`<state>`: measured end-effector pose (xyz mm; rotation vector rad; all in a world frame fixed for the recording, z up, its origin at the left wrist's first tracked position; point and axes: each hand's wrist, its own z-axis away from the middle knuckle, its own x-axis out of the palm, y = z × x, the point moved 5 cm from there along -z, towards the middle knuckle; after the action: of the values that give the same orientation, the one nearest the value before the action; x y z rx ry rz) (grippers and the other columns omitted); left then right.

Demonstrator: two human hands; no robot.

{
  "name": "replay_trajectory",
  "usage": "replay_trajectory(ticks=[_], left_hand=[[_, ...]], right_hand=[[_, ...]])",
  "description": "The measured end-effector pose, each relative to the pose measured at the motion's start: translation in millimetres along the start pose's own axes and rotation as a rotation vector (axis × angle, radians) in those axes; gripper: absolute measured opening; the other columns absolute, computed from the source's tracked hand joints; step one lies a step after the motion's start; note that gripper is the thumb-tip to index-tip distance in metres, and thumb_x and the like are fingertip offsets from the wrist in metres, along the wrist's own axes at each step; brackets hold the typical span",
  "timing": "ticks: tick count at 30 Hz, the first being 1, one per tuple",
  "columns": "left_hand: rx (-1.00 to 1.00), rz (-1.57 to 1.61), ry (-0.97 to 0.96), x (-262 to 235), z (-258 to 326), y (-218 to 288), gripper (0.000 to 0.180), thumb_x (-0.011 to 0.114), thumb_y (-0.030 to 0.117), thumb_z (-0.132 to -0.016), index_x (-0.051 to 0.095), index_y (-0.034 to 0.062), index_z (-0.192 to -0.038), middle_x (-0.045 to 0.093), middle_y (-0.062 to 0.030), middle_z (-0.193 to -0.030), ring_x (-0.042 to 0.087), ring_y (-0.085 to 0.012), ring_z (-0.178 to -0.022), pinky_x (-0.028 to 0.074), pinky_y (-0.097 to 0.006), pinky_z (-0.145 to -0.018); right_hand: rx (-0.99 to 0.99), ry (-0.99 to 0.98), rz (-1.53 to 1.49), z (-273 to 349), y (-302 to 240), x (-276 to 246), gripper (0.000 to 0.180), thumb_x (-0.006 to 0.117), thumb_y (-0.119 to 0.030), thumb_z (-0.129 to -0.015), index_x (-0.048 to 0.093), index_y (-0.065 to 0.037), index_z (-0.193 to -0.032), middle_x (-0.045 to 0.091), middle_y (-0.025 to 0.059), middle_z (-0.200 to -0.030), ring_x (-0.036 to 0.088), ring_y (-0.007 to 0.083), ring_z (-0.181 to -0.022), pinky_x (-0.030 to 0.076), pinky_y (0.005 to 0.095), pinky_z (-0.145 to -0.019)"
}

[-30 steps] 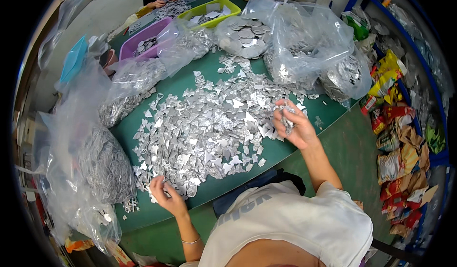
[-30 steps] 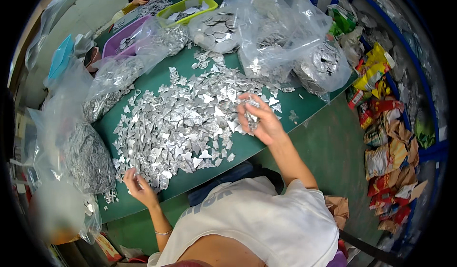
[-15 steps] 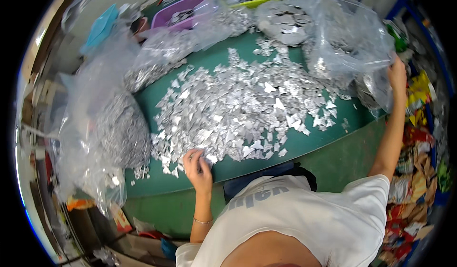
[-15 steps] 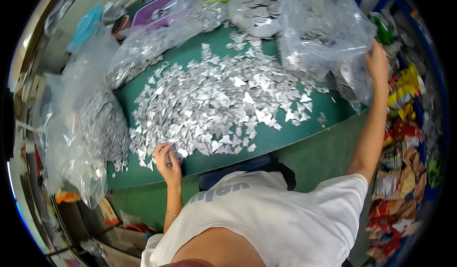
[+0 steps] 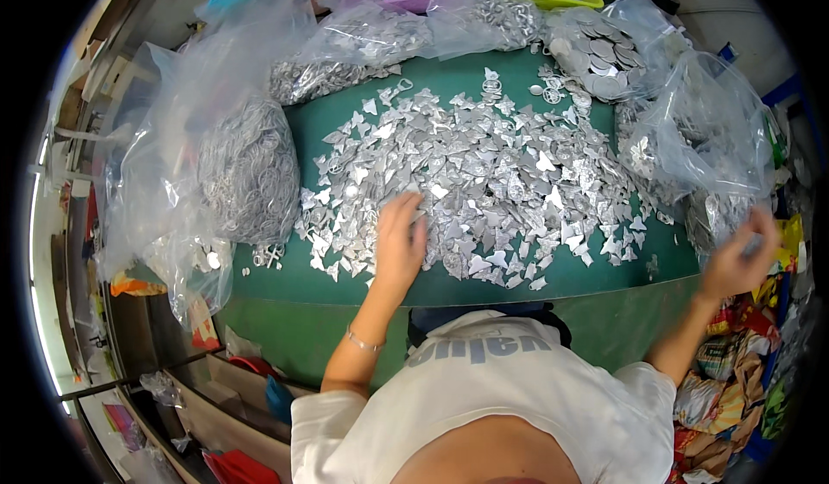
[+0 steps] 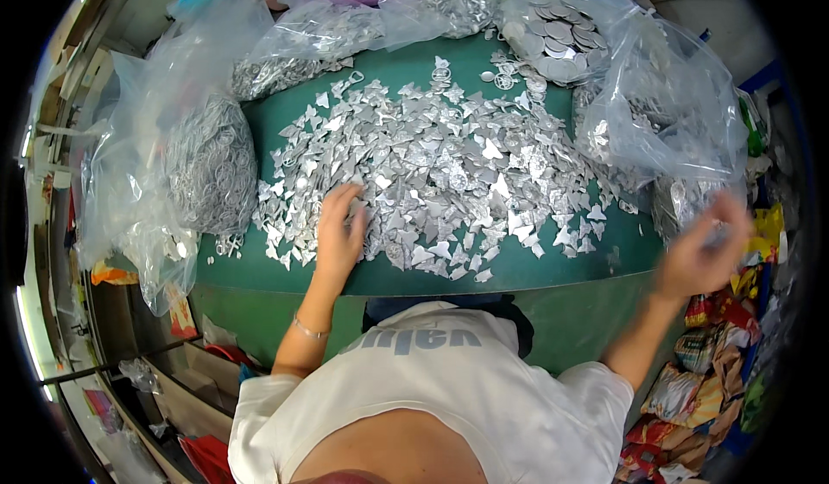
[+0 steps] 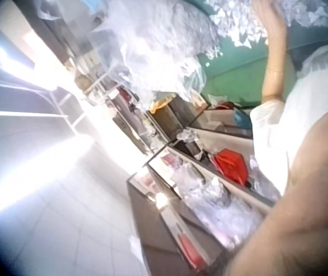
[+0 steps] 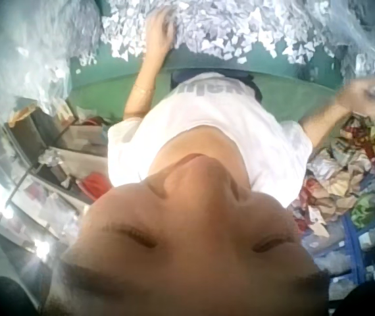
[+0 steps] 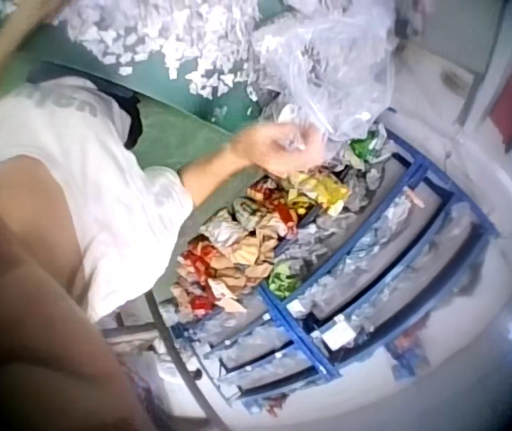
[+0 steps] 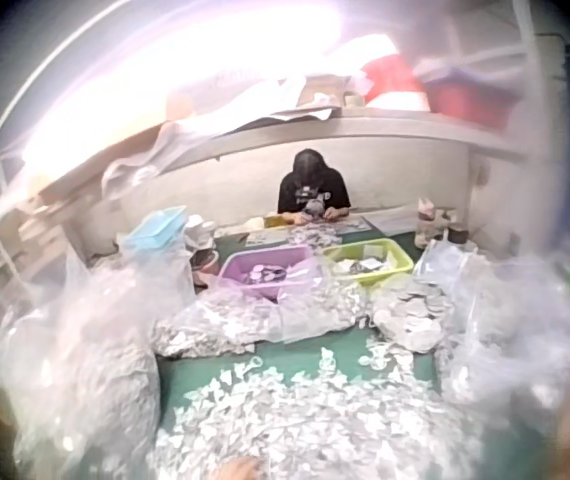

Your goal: The person sorts through a large pile of small butterfly-shaped and circular metal components on a table, picking up individual pieces, turning them over, and placing them into bags and containers.

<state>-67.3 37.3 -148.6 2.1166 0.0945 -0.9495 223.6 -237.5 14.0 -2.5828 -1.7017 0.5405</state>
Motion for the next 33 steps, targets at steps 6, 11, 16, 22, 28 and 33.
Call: replay_trajectory(ticks=[6, 11, 16, 22, 28, 33], left_hand=[[0.094, -0.128, -0.158, 69.4, -65.2, 19.5, 0.034, 0.064, 0.005, -0.072, 0.055, 0.0013, -0.105, 0.055, -0.0153, -0.097, 0.052, -0.0339, -0.09, 0.041, -0.041, -0.078], [0.087, -0.011, -0.163, 82.0, -81.8, 20.3, 0.018, 0.062, 0.001, -0.071, 0.062, 0.0, -0.089, 0.052, -0.0148, -0.08, 0.054, -0.0334, -0.074, 0.043, -0.039, -0.067], [-0.181, 0.299, -0.145, 60.0, -67.2, -3.7, 0.018, 0.057, -0.004, -0.075, 0.059, -0.0016, -0.093, 0.056, -0.0116, -0.086, 0.056, -0.0275, -0.076, 0.045, -0.035, -0.068], [-0.905, 1.485, -0.1, 59.5, -33.9, -10.3, 0.022, 0.057, -0.001, -0.079, 0.054, 0.0007, -0.101, 0.056, -0.0032, -0.086, 0.052, -0.0088, -0.076, 0.041, -0.021, -0.062], [-0.436, 0.515, -0.112, 49.0, -35.3, -3.6, 0.013, 0.061, 0.004, -0.078, 0.06, 0.0014, -0.091, 0.049, 0.0027, -0.071, 0.045, -0.0054, -0.056, 0.036, -0.02, -0.05], [-0.177, 0.044, -0.169, 61.7, -54.0, 21.9, 0.019, 0.067, 0.01, -0.071, 0.062, 0.0046, -0.088, 0.054, -0.0081, -0.078, 0.057, -0.027, -0.063, 0.044, -0.036, -0.055]], right_hand=[[0.045, -1.01, -0.575, 121.0, -121.9, 163.1, 0.04, 0.072, -0.015, -0.066, 0.055, 0.003, -0.097, 0.053, 0.0131, -0.102, 0.047, 0.0311, -0.097, 0.037, 0.0388, -0.083], [0.038, -0.933, -0.367, 133.7, -127.3, 173.8, 0.033, 0.072, -0.013, -0.062, 0.057, 0.002, -0.088, 0.051, 0.0119, -0.103, 0.045, 0.0282, -0.098, 0.035, 0.0375, -0.082], [0.276, -0.937, -0.633, 133.0, -106.4, 170.8, 0.015, 0.064, -0.009, -0.073, 0.06, -0.001, -0.084, 0.06, 0.009, -0.083, 0.053, 0.0258, -0.087, 0.038, 0.0352, -0.082], [0.286, -0.958, -0.795, 110.0, -96.3, 218.9, 0.011, 0.057, -0.008, -0.08, 0.056, 0.0, -0.087, 0.058, 0.0089, -0.106, 0.05, 0.0269, -0.104, 0.035, 0.0356, -0.09], [-0.07, -1.098, -0.561, 125.1, -115.5, 232.4, 0.024, 0.066, -0.007, -0.07, 0.055, -0.002, -0.091, 0.055, 0.0117, -0.097, 0.049, 0.028, -0.097, 0.035, 0.0382, -0.083], [0.016, -1.072, -0.532, 127.3, -105.7, 230.0, 0.023, 0.063, 0.001, -0.069, 0.054, -0.001, -0.09, 0.052, 0.0125, -0.095, 0.05, 0.0276, -0.09, 0.037, 0.0358, -0.076]])
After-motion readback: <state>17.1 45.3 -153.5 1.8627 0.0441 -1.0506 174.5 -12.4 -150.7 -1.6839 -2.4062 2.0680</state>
